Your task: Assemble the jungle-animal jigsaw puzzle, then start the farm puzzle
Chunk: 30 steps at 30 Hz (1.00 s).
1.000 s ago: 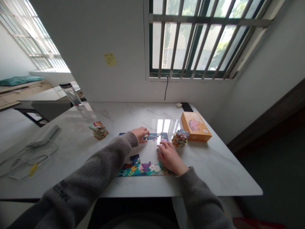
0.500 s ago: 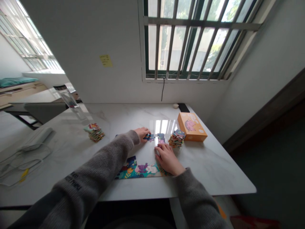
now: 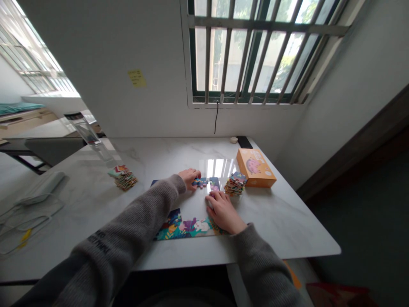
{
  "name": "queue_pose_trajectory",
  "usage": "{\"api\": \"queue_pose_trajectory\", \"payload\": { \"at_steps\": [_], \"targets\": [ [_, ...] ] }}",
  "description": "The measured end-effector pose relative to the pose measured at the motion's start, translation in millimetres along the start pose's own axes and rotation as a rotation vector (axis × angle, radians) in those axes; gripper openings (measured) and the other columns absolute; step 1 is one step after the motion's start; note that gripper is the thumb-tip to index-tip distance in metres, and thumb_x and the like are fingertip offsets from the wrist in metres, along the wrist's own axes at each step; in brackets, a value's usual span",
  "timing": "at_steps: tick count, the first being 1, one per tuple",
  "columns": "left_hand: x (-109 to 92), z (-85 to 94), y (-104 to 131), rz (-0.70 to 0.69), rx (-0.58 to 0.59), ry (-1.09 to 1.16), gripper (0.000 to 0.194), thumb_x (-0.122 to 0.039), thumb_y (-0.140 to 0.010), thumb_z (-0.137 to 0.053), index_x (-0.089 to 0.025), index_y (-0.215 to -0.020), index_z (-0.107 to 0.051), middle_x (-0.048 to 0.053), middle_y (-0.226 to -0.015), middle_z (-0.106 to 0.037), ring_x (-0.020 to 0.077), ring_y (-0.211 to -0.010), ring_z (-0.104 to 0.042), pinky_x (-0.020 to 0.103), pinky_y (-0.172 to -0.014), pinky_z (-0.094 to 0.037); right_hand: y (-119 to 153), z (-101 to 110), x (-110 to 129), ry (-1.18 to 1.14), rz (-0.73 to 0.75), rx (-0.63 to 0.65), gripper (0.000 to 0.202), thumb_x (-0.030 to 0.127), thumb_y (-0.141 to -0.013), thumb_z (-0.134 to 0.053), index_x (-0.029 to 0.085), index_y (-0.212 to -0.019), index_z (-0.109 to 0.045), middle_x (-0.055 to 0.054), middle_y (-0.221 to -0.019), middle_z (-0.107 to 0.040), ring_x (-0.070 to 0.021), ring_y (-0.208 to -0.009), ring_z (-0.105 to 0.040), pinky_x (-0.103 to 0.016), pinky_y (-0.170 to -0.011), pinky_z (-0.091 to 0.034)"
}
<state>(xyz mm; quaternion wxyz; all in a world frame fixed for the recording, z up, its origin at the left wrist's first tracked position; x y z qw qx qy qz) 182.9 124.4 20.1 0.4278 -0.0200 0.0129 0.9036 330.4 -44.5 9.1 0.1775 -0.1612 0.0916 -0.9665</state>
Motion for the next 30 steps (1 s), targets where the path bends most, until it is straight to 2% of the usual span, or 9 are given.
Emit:
{"api": "queue_pose_trajectory", "payload": {
  "at_steps": [9,17,23,30],
  "targets": [
    [-8,-3.6,-11,-0.001,-0.014,0.008,0.042,-0.03,-0.075,-0.068,-0.022,-0.116,-0.061,0.009,-0.107,-0.063,0.0275,-0.103,-0.06,0.035,-0.084,-0.051,0,0,0,-0.002,-0.002,-0.007,0.033,0.022,-0.094,-0.057,0.022,-0.126,-0.061,-0.012,-0.132,-0.058,-0.029,-0.121,-0.049,-0.045,-0.103,-0.041],
    [-13,0.5,-12,-0.034,0.055,-0.013,0.051,-0.032,-0.077,-0.071,-0.031,-0.128,-0.064,0.009,-0.116,-0.059,0.0275,-0.112,-0.057,0.033,-0.091,-0.05,0,-2,0,-0.005,-0.003,-0.001,0.032,0.022,-0.094,-0.056,0.019,-0.126,-0.061,-0.012,-0.133,-0.057,-0.0299,-0.122,-0.047,-0.046,-0.104,-0.04],
    [-18,3.2,-11,-0.049,0.077,-0.03,0.047,-0.032,-0.079,-0.069,-0.033,-0.126,-0.067,0.01,-0.114,-0.059,0.0291,-0.11,-0.057,0.036,-0.091,-0.049,0,0,1,0.002,-0.005,0.002,0.032,0.023,-0.095,-0.054,0.021,-0.126,-0.061,-0.012,-0.132,-0.058,-0.0297,-0.121,-0.048,-0.046,-0.104,-0.04],
    [-19,6.2,-2,-0.049,0.062,-0.037,0.051,-0.033,-0.084,-0.064,-0.031,-0.135,-0.059,0.011,-0.122,-0.059,0.0305,-0.112,-0.056,0.04,-0.093,-0.047,0,-1,0,0.009,0.006,-0.009,0.031,0.025,-0.095,-0.053,0.022,-0.125,-0.061,-0.012,-0.132,-0.058,-0.0289,-0.121,-0.049,-0.045,-0.103,-0.04]
  ]
}}
Point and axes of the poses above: each hand's wrist, its own y-axis away from the middle knuckle, its own z-axis out of the back of the hand, x = y × z, the point moved 3 cm from there along -y, towards the middle knuckle
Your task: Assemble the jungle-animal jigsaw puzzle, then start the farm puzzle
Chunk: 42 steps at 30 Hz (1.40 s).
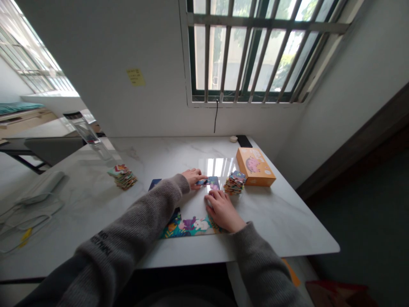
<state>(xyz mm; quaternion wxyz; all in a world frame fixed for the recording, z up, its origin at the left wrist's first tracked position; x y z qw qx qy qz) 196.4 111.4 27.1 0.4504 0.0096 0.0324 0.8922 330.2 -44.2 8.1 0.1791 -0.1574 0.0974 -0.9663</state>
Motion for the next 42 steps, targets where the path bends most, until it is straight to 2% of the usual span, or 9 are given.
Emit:
{"api": "queue_pose_trajectory", "payload": {
  "at_steps": [3,9,12,16,21,26,32,36,42],
  "targets": [
    [18,3.9,18,0.038,-0.049,0.023,0.054,-0.032,-0.086,-0.061,-0.028,-0.139,-0.055,0.011,-0.125,-0.06,0.0287,-0.111,-0.057,0.038,-0.093,-0.047,0,-1,0,0.006,0.002,0.005,0.031,0.024,-0.095,-0.053,0.022,-0.125,-0.061,-0.012,-0.131,-0.058,-0.0289,-0.122,-0.048,-0.045,-0.103,-0.04],
    [88,4.4,79,0.169,-0.091,0.117,0.032,-0.026,-0.087,-0.056,-0.023,-0.118,-0.067,0.005,-0.106,-0.071,0.0233,-0.101,-0.062,0.034,-0.09,-0.048,0,-2,-1,0.023,0.011,0.009,0.032,0.023,-0.095,-0.053,0.022,-0.126,-0.061,-0.012,-0.131,-0.059,-0.0292,-0.122,-0.048,-0.044,-0.101,-0.04],
    [105,3.6,105,0.18,-0.167,0.191,0.028,-0.02,-0.089,-0.05,-0.022,-0.109,-0.069,0.002,-0.097,-0.073,0.0187,-0.095,-0.063,0.031,-0.091,-0.047,0,-3,-2,0.025,0.025,0.008,0.032,0.023,-0.095,-0.052,0.022,-0.125,-0.061,-0.012,-0.13,-0.059,-0.0291,-0.121,-0.049,-0.044,-0.101,-0.04],
    [96,-1.6,118,0.166,-0.171,0.178,0.028,-0.021,-0.089,-0.051,-0.023,-0.109,-0.071,0.004,-0.104,-0.072,0.0209,-0.098,-0.062,0.033,-0.09,-0.047,0,-3,-1,0.032,0.036,-0.007,0.032,0.022,-0.094,-0.052,0.023,-0.125,-0.062,-0.012,-0.129,-0.06,-0.0291,-0.121,-0.049,-0.045,-0.102,-0.041],
    [75,-9.8,118,0.154,-0.194,0.125,0.033,-0.025,-0.09,-0.054,-0.026,-0.12,-0.067,0.008,-0.119,-0.065,0.025,-0.107,-0.058,0.038,-0.092,-0.046,0,-1,0,0.033,0.035,-0.006,0.034,0.024,-0.094,-0.054,0.024,-0.127,-0.061,-0.012,-0.131,-0.059,-0.0297,-0.122,-0.049,-0.046,-0.102,-0.043],
    [69,-13.4,124,0.119,-0.267,0.159,0.029,-0.023,-0.09,-0.054,-0.025,-0.117,-0.067,0.007,-0.116,-0.065,0.0237,-0.105,-0.058,0.037,-0.093,-0.046,-9,3,2,0.069,0.079,-0.05,0.039,0.027,-0.096,-0.052,0.019,-0.134,-0.058,-0.014,-0.141,-0.055,-0.0291,-0.132,-0.046,-0.046,-0.11,-0.04],
    [67,-18.1,147,0.141,-0.28,0.207,0.027,-0.024,-0.091,-0.054,-0.024,-0.113,-0.068,0.007,-0.113,-0.067,0.0238,-0.105,-0.058,0.038,-0.094,-0.045,-43,-5,-2,0.195,0.023,0.094,0.058,0.04,-0.101,-0.042,0.006,-0.149,-0.042,-0.019,-0.158,-0.037,-0.0304,-0.147,-0.033,-0.045,-0.119,-0.031],
    [57,-20.5,160,0.162,-0.257,0.227,0.024,-0.023,-0.09,-0.053,-0.021,-0.111,-0.067,0.005,-0.099,-0.07,0.0221,-0.096,-0.06,0.036,-0.088,-0.045,-61,-16,-9,0.226,-0.03,0.131,0.066,0.046,-0.102,-0.033,0.005,-0.154,-0.032,-0.018,-0.163,-0.027,-0.0284,-0.152,-0.022,-0.044,-0.123,-0.023],
    [33,-15.2,172,0.139,-0.161,0.21,0.017,-0.033,-0.09,-0.056,-0.022,-0.095,-0.067,0.003,-0.091,-0.07,0.0203,-0.091,-0.06,0.035,-0.085,-0.042,-62,-30,-14,0.254,-0.07,0.157,0.07,0.05,-0.102,-0.026,0.005,-0.155,-0.032,-0.018,-0.163,-0.026,-0.0282,-0.153,-0.021,-0.046,-0.123,-0.02]
  ]
}}
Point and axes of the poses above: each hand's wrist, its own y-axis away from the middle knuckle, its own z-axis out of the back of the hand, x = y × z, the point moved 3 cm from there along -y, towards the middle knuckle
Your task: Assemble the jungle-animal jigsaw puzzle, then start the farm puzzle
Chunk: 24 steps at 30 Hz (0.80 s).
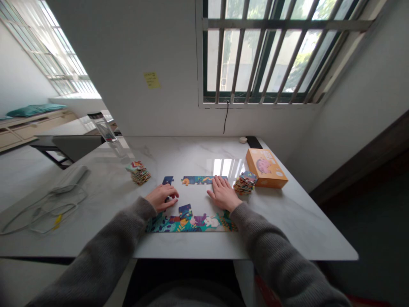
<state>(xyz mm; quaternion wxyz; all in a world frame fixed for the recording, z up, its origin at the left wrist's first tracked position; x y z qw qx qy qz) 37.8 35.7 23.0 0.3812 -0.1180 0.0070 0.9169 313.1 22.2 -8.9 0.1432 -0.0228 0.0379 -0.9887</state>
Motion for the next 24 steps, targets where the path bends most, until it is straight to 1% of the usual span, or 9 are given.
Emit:
{"api": "queue_pose_trajectory", "payload": {
  "at_steps": [3,7,11,14,17,20,22,24],
  "targets": [
    [-14,1.9,6,-0.012,0.044,-0.009,0.021,-0.042,-0.086,-0.062,-0.022,-0.093,-0.066,0.002,-0.092,-0.069,0.0213,-0.093,-0.06,0.036,-0.086,-0.041,2,-3,1,0.013,0.003,0.0,0.07,0.051,-0.102,-0.025,0.005,-0.154,-0.033,-0.018,-0.163,-0.026,-0.0286,-0.152,-0.022,-0.047,-0.123,-0.021],
    [-33,2.4,10,-0.024,0.07,0.008,0.035,-0.049,-0.08,-0.069,-0.024,-0.103,-0.063,0.002,-0.097,-0.069,0.0234,-0.098,-0.06,0.037,-0.088,-0.039,4,-4,3,0.035,0.007,-0.001,0.071,0.051,-0.102,-0.025,0.003,-0.154,-0.032,-0.018,-0.163,-0.025,-0.0287,-0.153,-0.019,-0.048,-0.124,-0.019],
    [-46,-0.6,9,-0.042,0.133,-0.033,0.041,-0.049,-0.076,-0.072,-0.024,-0.107,-0.061,0.005,-0.109,-0.067,0.0266,-0.105,-0.058,0.04,-0.092,-0.039,5,-4,5,0.032,-0.004,-0.011,0.072,0.052,-0.102,-0.026,0.003,-0.154,-0.032,-0.019,-0.163,-0.024,-0.0287,-0.153,-0.018,-0.048,-0.124,-0.017],
    [-51,-3.3,8,-0.044,0.158,-0.07,0.041,-0.045,-0.075,-0.071,-0.024,-0.108,-0.06,0.007,-0.11,-0.065,0.0279,-0.106,-0.057,0.04,-0.092,-0.04,5,-5,5,0.028,-0.005,-0.01,0.071,0.051,-0.102,-0.027,0.003,-0.154,-0.032,-0.019,-0.163,-0.024,-0.0286,-0.153,-0.018,-0.048,-0.124,-0.018],
    [-52,-6.8,7,-0.042,0.142,-0.063,0.043,-0.04,-0.073,-0.071,-0.023,-0.11,-0.058,0.008,-0.107,-0.063,0.0288,-0.104,-0.056,0.041,-0.092,-0.042,4,-5,4,0.027,-0.007,-0.006,0.071,0.051,-0.102,-0.028,0.004,-0.154,-0.032,-0.019,-0.163,-0.024,-0.0286,-0.153,-0.018,-0.047,-0.124,-0.017],
    [-49,-11.2,6,-0.035,0.107,0.003,0.049,-0.033,-0.068,-0.072,-0.02,-0.112,-0.054,0.007,-0.102,-0.062,0.0279,-0.099,-0.056,0.04,-0.089,-0.045,4,-5,5,0.024,-0.014,-0.008,0.071,0.051,-0.102,-0.029,0.005,-0.155,-0.032,-0.018,-0.163,-0.024,-0.0286,-0.153,-0.018,-0.047,-0.124,-0.016],
    [-46,-12.3,3,-0.04,0.046,0.082,0.049,-0.027,-0.065,-0.072,-0.02,-0.108,-0.051,0.006,-0.1,-0.06,0.0261,-0.096,-0.056,0.037,-0.087,-0.046,4,-5,5,0.024,-0.018,-0.008,0.07,0.051,-0.101,-0.03,0.006,-0.155,-0.032,-0.018,-0.164,-0.024,-0.0288,-0.153,-0.018,-0.047,-0.124,-0.016],
    [-41,-10.7,-1,-0.059,-0.056,0.141,0.047,-0.022,-0.063,-0.071,-0.021,-0.104,-0.048,0.006,-0.1,-0.057,0.025,-0.095,-0.056,0.036,-0.087,-0.047,5,-4,6,0.026,-0.02,-0.006,0.07,0.051,-0.101,-0.03,0.007,-0.155,-0.033,-0.017,-0.164,-0.025,-0.0292,-0.153,-0.019,-0.047,-0.124,-0.017]
  ]
}}
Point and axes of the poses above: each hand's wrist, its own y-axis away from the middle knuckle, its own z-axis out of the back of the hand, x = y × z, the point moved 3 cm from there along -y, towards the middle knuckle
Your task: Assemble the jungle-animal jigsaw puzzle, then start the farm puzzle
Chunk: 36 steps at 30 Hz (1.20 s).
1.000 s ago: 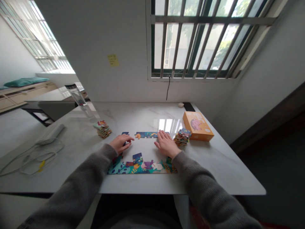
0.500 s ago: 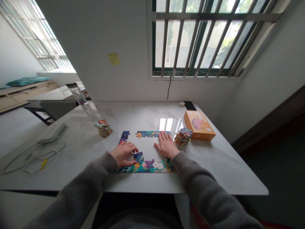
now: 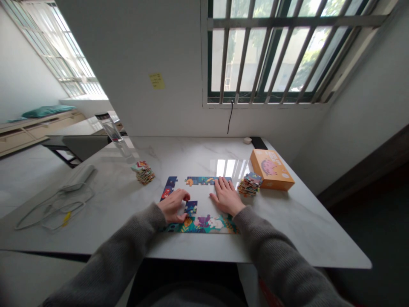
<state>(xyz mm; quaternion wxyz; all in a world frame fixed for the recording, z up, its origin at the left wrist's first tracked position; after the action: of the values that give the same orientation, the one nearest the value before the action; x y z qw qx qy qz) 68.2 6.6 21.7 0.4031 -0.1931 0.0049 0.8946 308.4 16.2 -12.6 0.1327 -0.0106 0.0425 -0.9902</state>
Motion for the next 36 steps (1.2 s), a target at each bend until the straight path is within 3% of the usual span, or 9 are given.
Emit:
{"api": "queue_pose_trajectory", "payload": {
  "at_steps": [4,11,15,20,22,26,31,36],
  "targets": [
    [15,8.1,-11,-0.043,-0.182,-0.039,0.039,-0.017,-0.062,-0.067,-0.021,-0.096,-0.047,0.006,-0.1,-0.052,0.0262,-0.095,-0.053,0.04,-0.089,-0.047,0,1,1,0.008,-0.003,0.002,0.069,0.051,-0.101,-0.03,0.008,-0.155,-0.033,-0.017,-0.163,-0.026,-0.0293,-0.153,-0.019,-0.047,-0.124,-0.017],
    [46,11.2,-15,-0.04,-0.365,0.064,0.034,-0.012,-0.064,-0.063,-0.021,-0.091,-0.045,0.005,-0.099,-0.048,0.0237,-0.092,-0.053,0.039,-0.088,-0.048,1,4,1,0.003,0.009,-0.039,0.063,0.048,-0.101,-0.035,0.011,-0.153,-0.038,-0.017,-0.162,-0.031,-0.031,-0.152,-0.022,-0.049,-0.123,-0.019],
    [51,5.2,-12,-0.04,-0.391,0.078,0.036,-0.011,-0.06,-0.064,-0.021,-0.09,-0.045,0.004,-0.096,-0.049,0.0235,-0.091,-0.052,0.039,-0.086,-0.049,2,22,13,-0.037,0.119,-0.17,0.054,0.037,-0.098,-0.048,0.014,-0.147,-0.046,-0.017,-0.157,-0.039,-0.0325,-0.151,-0.022,-0.053,-0.123,-0.018],
    [51,-0.8,-10,-0.052,-0.383,0.099,0.038,-0.014,-0.061,-0.064,-0.021,-0.093,-0.045,0.005,-0.096,-0.051,0.0236,-0.09,-0.053,0.039,-0.082,-0.049,2,47,52,-0.298,0.453,-0.225,0.047,0.031,-0.098,-0.053,0.02,-0.144,-0.045,-0.014,-0.148,-0.05,-0.0286,-0.142,-0.039,-0.051,-0.115,-0.037],
    [53,-1.5,-9,-0.072,-0.381,0.105,0.038,-0.015,-0.062,-0.065,-0.021,-0.095,-0.046,0.005,-0.096,-0.051,0.0236,-0.09,-0.053,0.039,-0.081,-0.05,0,53,64,-0.368,0.522,-0.244,0.042,0.029,-0.099,-0.054,0.02,-0.139,-0.047,-0.014,-0.14,-0.055,-0.0279,-0.135,-0.046,-0.051,-0.111,-0.043],
    [53,-1.7,-8,-0.114,-0.403,0.13,0.039,-0.016,-0.062,-0.064,-0.022,-0.096,-0.045,0.004,-0.095,-0.051,0.0223,-0.088,-0.053,0.038,-0.078,-0.051,-6,62,75,-0.383,0.538,-0.264,0.027,0.024,-0.097,-0.058,0.019,-0.124,-0.053,-0.014,-0.128,-0.059,-0.0277,-0.123,-0.054,-0.049,-0.102,-0.049],
    [52,1.0,-7,-0.108,-0.44,0.178,0.038,-0.018,-0.062,-0.062,-0.022,-0.096,-0.046,0.002,-0.093,-0.051,0.0208,-0.085,-0.055,0.037,-0.078,-0.052,-14,64,79,-0.346,0.582,-0.256,0.026,0.021,-0.095,-0.062,0.02,-0.12,-0.055,-0.013,-0.125,-0.06,-0.0269,-0.116,-0.056,-0.046,-0.097,-0.05],
    [82,17.7,6,-0.006,-0.538,0.206,0.047,-0.022,-0.073,-0.063,-0.022,-0.118,-0.048,0.008,-0.116,-0.056,0.0237,-0.104,-0.058,0.042,-0.092,-0.053,-33,53,72,-0.324,0.527,-0.229,0.033,0.022,-0.095,-0.063,0.021,-0.127,-0.055,-0.012,-0.12,-0.062,-0.0264,-0.113,-0.056,-0.045,-0.096,-0.049]
  ]
}}
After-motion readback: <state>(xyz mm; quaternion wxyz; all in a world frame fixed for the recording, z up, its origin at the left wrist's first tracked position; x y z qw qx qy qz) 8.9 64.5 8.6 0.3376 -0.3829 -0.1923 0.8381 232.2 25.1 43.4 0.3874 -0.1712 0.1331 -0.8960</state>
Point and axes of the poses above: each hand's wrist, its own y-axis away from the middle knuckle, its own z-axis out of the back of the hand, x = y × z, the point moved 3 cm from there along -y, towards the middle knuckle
